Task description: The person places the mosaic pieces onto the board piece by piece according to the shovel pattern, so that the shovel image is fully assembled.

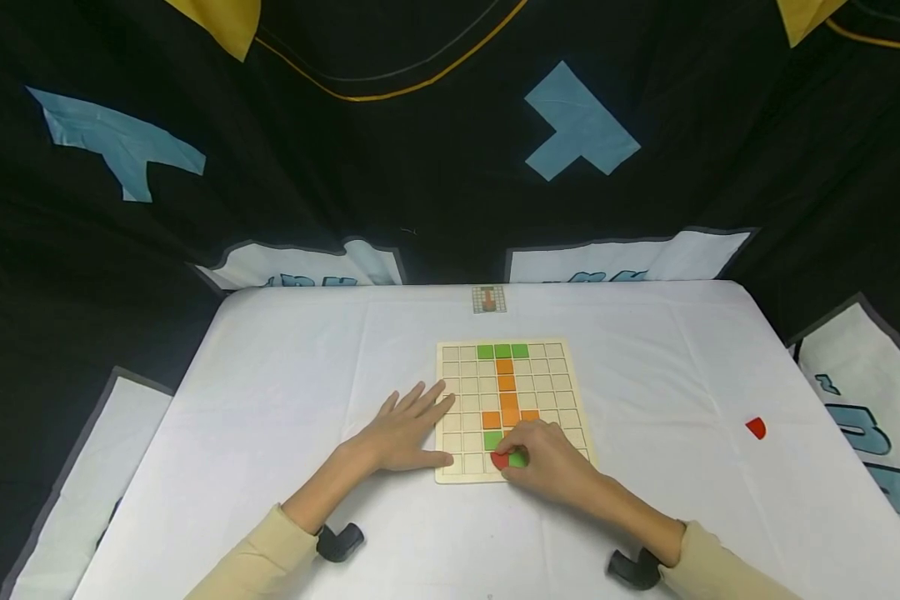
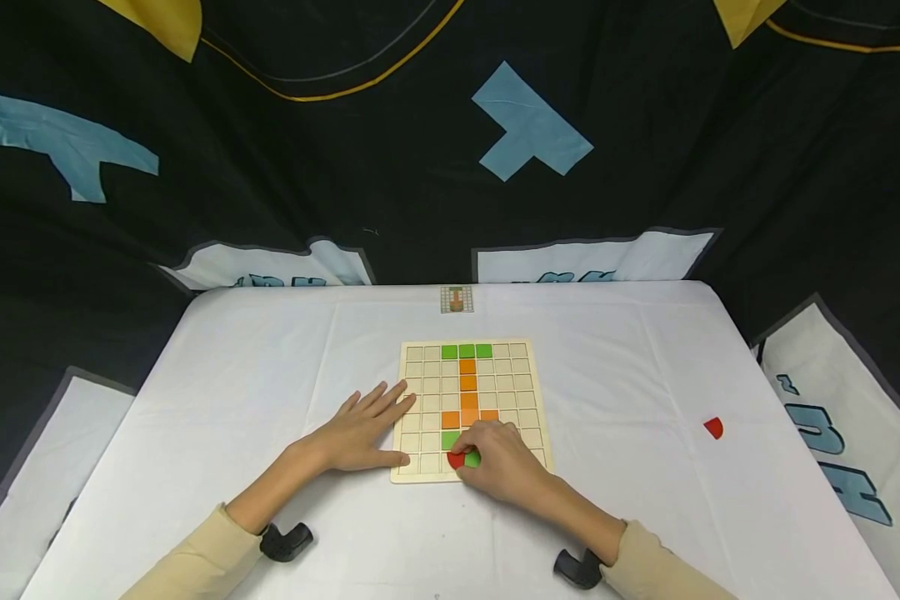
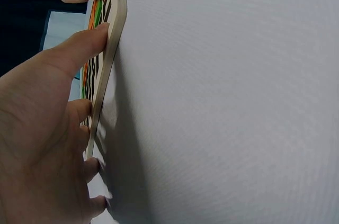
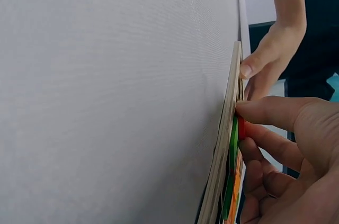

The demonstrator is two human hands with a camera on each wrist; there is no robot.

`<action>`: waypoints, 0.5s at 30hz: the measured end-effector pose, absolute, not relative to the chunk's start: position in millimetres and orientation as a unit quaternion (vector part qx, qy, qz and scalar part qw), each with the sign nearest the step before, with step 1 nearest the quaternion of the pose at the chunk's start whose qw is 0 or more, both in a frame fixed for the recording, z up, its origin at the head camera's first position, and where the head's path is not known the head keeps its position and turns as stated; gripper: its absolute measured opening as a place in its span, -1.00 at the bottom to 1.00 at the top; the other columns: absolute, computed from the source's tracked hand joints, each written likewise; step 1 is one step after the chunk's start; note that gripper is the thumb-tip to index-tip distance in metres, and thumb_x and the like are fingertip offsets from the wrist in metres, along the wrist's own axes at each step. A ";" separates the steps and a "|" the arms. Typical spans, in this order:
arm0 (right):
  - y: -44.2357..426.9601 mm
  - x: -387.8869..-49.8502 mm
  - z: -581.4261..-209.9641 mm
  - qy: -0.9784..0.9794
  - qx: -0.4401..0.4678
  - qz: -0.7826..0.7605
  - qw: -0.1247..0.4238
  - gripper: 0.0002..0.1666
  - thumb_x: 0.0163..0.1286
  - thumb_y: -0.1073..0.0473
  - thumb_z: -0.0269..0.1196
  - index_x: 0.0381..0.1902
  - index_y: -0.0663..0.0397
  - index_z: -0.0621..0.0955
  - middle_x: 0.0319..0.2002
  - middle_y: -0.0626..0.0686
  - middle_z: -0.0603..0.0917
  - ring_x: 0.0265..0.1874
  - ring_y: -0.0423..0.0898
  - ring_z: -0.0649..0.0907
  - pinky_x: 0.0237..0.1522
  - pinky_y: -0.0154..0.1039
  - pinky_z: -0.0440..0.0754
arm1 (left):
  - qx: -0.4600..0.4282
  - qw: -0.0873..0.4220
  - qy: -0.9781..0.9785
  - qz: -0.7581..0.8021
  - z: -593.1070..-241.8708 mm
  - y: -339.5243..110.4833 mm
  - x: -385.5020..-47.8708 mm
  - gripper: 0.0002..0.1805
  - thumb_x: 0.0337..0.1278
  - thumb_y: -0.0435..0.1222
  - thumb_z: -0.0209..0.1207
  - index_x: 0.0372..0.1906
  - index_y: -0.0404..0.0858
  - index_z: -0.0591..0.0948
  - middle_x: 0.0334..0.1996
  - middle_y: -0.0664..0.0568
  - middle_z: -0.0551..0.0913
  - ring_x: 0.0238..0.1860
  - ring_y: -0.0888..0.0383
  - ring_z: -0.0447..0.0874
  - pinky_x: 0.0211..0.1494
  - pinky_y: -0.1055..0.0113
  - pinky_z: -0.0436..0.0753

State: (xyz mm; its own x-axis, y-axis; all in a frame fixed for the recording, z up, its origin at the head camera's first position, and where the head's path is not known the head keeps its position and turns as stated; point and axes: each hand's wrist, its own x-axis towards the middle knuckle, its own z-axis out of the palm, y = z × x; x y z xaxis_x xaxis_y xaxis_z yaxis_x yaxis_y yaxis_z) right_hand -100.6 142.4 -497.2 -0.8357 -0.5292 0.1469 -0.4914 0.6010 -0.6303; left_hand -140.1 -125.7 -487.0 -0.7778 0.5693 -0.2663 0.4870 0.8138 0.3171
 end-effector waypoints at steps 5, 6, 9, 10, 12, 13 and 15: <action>140.8 -100.2 -497.2 0.899 -0.281 -0.336 0.025 -0.79 0.05 0.30 0.49 -0.33 -0.07 0.78 -0.35 -0.24 0.72 -0.30 -0.22 0.62 -0.22 -0.17 0.41 | 0.283 0.177 0.935 0.116 -487.2 -125.9 -140.3 0.01 0.20 0.28 0.14 0.61 -0.08 0.08 0.60 0.00 -0.11 0.57 -0.12 -0.21 0.48 -0.23 -0.13; 140.6 -100.0 -497.2 0.900 -0.280 -0.334 0.025 -0.79 0.05 0.30 0.49 -0.33 -0.07 0.78 -0.34 -0.24 0.72 -0.29 -0.22 0.62 -0.21 -0.16 0.39 | 0.283 0.177 0.935 0.117 -487.4 -126.0 -140.4 0.00 0.20 0.28 0.15 0.61 -0.08 0.08 0.60 0.00 -0.11 0.57 -0.12 -0.21 0.48 -0.23 -0.12; 140.6 -99.6 -497.2 0.903 -0.278 -0.326 0.024 -0.78 0.05 0.28 0.50 -0.32 -0.09 0.77 -0.33 -0.24 0.71 -0.28 -0.21 0.61 -0.21 -0.16 0.38 | 0.283 0.177 0.935 0.119 -487.5 -125.8 -140.5 0.00 0.21 0.28 0.15 0.61 -0.09 0.09 0.60 0.00 -0.10 0.57 -0.12 -0.21 0.48 -0.24 -0.12; 140.7 -99.4 -497.0 0.904 -0.279 -0.324 0.024 -0.78 0.05 0.27 0.50 -0.32 -0.09 0.77 -0.33 -0.24 0.70 -0.27 -0.20 0.61 -0.21 -0.17 0.37 | 0.283 0.176 0.935 0.119 -487.7 -125.8 -140.6 0.00 0.21 0.28 0.15 0.61 -0.09 0.09 0.60 -0.01 -0.10 0.57 -0.12 -0.21 0.48 -0.24 -0.12; 141.1 -99.0 -496.4 0.905 -0.280 -0.319 0.024 -0.78 0.05 0.26 0.50 -0.31 -0.09 0.77 -0.33 -0.24 0.70 -0.27 -0.20 0.60 -0.21 -0.18 0.37 | 0.283 0.176 0.936 0.118 -487.8 -125.8 -140.5 0.00 0.20 0.28 0.14 0.61 -0.09 0.09 0.60 -0.01 -0.10 0.57 -0.12 -0.21 0.48 -0.24 -0.12; 141.3 -98.7 -496.1 0.906 -0.279 -0.317 0.025 -0.78 0.05 0.26 0.50 -0.30 -0.09 0.77 -0.32 -0.24 0.70 -0.26 -0.20 0.60 -0.22 -0.19 0.36 | 0.283 0.176 0.936 0.118 -487.9 -125.8 -140.4 0.00 0.20 0.28 0.14 0.61 -0.09 0.08 0.60 0.00 -0.10 0.57 -0.12 -0.22 0.48 -0.24 -0.12; 141.6 -98.0 -495.7 0.908 -0.279 -0.313 0.028 -0.78 0.07 0.24 0.50 -0.29 -0.09 0.76 -0.31 -0.24 0.69 -0.25 -0.20 0.59 -0.22 -0.19 0.35 | 0.284 0.175 0.935 0.117 -488.0 -125.9 -140.3 0.00 0.21 0.28 0.14 0.61 -0.09 0.08 0.60 0.00 -0.10 0.57 -0.12 -0.22 0.48 -0.24 -0.12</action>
